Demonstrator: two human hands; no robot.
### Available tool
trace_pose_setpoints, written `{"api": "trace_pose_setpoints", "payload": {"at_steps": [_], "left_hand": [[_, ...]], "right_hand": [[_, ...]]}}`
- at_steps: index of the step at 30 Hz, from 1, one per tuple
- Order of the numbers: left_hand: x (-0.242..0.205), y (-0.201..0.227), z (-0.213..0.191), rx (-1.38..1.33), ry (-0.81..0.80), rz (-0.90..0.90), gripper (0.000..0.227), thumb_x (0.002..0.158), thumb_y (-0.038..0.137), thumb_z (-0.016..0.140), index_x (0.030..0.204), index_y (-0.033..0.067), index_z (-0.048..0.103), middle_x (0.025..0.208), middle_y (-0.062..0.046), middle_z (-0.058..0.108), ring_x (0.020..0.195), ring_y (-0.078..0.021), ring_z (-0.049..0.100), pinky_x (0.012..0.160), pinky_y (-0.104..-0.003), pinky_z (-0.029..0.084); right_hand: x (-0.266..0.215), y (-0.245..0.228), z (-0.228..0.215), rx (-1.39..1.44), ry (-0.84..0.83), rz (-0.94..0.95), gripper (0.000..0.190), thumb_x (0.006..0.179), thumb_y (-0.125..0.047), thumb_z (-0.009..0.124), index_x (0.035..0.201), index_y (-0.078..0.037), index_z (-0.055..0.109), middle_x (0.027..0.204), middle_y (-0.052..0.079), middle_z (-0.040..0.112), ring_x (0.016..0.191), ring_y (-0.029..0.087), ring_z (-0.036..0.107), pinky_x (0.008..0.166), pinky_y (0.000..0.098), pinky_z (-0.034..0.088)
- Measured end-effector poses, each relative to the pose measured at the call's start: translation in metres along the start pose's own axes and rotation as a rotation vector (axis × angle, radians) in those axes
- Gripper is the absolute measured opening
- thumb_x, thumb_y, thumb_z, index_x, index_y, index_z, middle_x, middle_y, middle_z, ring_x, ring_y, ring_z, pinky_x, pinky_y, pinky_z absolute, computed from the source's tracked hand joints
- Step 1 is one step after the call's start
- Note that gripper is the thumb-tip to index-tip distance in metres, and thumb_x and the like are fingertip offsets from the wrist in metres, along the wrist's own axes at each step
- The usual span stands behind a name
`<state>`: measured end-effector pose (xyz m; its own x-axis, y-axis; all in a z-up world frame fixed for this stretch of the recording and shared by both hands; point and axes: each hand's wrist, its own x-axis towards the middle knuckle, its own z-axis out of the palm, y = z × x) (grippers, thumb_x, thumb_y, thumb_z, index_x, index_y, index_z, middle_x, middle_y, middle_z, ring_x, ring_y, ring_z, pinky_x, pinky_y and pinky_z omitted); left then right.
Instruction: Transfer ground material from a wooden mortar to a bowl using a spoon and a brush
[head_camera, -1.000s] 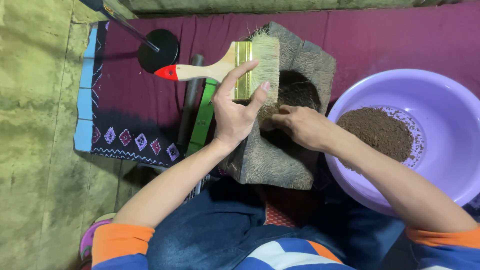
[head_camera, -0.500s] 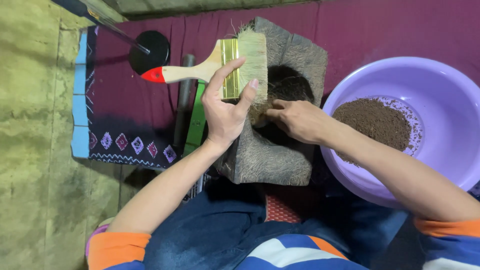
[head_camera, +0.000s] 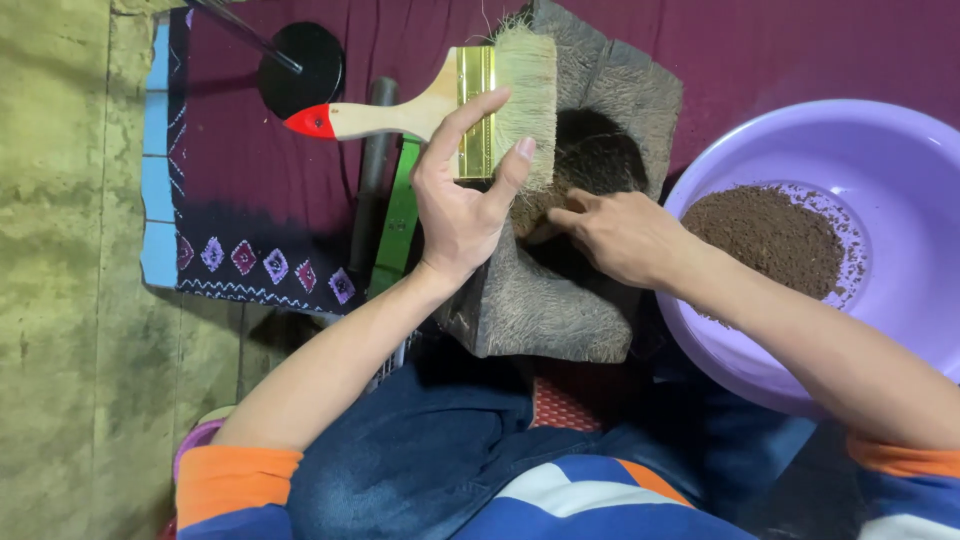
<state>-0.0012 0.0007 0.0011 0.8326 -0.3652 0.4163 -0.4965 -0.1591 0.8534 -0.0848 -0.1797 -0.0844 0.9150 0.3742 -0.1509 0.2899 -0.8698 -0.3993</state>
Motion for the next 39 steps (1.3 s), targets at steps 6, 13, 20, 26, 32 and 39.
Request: {"api": "trace_pose_setpoints", "payload": {"at_steps": [6,13,20,26,32,39], "left_hand": [[0.000,-0.003,0.000,0.002,-0.007,0.021,0.035,0.097,0.029,0.071,0.127,0.0129,0.065,0.129,-0.003,0.071,0.126,-0.0197,0.067,0.115,-0.036,0.053],[0.001,0.000,0.001,0.026,0.013,0.023,0.034,0.096,0.029,0.072,0.125,0.0122,0.066,0.127,-0.003,0.071,0.124,-0.0188,0.067,0.112,-0.033,0.052],[0.000,-0.001,-0.002,-0.015,0.002,0.016,0.034,0.096,0.027,0.072,0.126,0.0123,0.066,0.127,-0.003,0.071,0.125,-0.0196,0.068,0.114,-0.035,0.053],[0.000,0.001,-0.003,-0.021,0.001,0.023,0.034,0.095,0.027,0.072,0.126,0.0127,0.066,0.127,-0.004,0.071,0.126,-0.0200,0.068,0.114,-0.036,0.054],[0.000,-0.001,-0.002,-0.047,0.005,0.026,0.034,0.095,0.027,0.072,0.126,0.0125,0.066,0.127,-0.004,0.072,0.126,-0.0205,0.068,0.114,-0.036,0.054],[-0.002,-0.007,-0.004,-0.060,-0.007,0.018,0.036,0.097,0.031,0.071,0.129,0.0142,0.065,0.131,-0.003,0.071,0.129,-0.0209,0.067,0.117,-0.037,0.054]], "right_hand": [[-0.010,-0.001,-0.025,0.005,0.154,0.052,0.013,0.097,-0.014,0.053,0.110,-0.011,0.053,0.098,0.013,0.058,0.059,0.045,0.064,0.046,0.0589,0.048],[0.029,0.008,0.000,0.088,0.193,-0.015,0.029,0.089,-0.005,0.047,0.115,-0.010,0.060,0.104,0.017,0.061,0.070,0.047,0.065,0.052,0.0605,0.050],[-0.008,0.014,-0.037,-0.176,-0.085,0.069,0.043,0.097,-0.013,0.045,0.138,-0.018,0.057,0.103,0.010,0.062,0.075,0.038,0.074,0.050,0.0529,0.058],[0.006,0.008,-0.045,-0.111,0.072,0.305,0.033,0.108,-0.015,0.038,0.137,-0.007,0.053,0.094,0.017,0.063,0.060,0.040,0.070,0.048,0.0533,0.058],[0.019,0.015,-0.008,-0.610,0.127,0.247,0.027,0.098,-0.010,0.049,0.125,-0.014,0.046,0.076,0.005,0.063,0.047,0.022,0.066,0.037,0.0349,0.044],[0.023,0.007,-0.012,-0.579,-0.182,0.295,0.031,0.106,-0.018,0.039,0.110,-0.028,0.068,0.073,-0.001,0.076,0.063,0.022,0.077,0.045,0.0344,0.056]]}}
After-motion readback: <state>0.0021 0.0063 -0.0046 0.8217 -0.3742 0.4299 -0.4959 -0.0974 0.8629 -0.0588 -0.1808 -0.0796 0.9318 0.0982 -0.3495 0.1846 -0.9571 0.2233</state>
